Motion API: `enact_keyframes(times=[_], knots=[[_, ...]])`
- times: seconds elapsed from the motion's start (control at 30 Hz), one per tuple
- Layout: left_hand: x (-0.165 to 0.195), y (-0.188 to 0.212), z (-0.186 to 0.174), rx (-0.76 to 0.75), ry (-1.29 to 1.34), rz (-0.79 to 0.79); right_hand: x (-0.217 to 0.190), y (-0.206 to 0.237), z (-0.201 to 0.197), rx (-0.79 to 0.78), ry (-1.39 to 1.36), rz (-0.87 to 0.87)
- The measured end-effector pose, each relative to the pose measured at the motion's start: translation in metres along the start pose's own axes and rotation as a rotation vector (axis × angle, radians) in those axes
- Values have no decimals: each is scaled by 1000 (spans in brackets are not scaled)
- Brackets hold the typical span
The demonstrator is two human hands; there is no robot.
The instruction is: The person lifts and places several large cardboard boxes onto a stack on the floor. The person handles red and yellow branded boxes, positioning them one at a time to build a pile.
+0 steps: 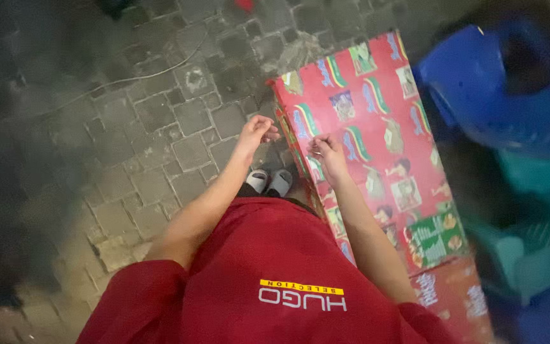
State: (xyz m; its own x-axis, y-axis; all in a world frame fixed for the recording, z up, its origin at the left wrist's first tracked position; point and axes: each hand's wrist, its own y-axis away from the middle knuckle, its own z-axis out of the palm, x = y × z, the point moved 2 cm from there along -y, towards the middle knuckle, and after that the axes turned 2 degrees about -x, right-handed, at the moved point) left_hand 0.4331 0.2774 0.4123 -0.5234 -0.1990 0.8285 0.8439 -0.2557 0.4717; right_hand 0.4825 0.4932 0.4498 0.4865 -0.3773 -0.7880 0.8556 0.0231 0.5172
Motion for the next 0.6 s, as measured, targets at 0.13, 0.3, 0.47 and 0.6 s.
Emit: enact_keyframes(times=[0.13, 0.3, 0.47, 0.6], knots=[[5, -4, -17, 46, 60, 40, -20, -31, 24, -136, -32, -13], [12, -7, -56, 129, 144, 77, -30, -72, 65, -187, 12, 41], [41, -17, -119, 228, 212, 124, -33, -122, 135, -225, 49, 87], [77, -39, -183, 282, 229, 139, -35, -171, 210, -254, 52, 72]])
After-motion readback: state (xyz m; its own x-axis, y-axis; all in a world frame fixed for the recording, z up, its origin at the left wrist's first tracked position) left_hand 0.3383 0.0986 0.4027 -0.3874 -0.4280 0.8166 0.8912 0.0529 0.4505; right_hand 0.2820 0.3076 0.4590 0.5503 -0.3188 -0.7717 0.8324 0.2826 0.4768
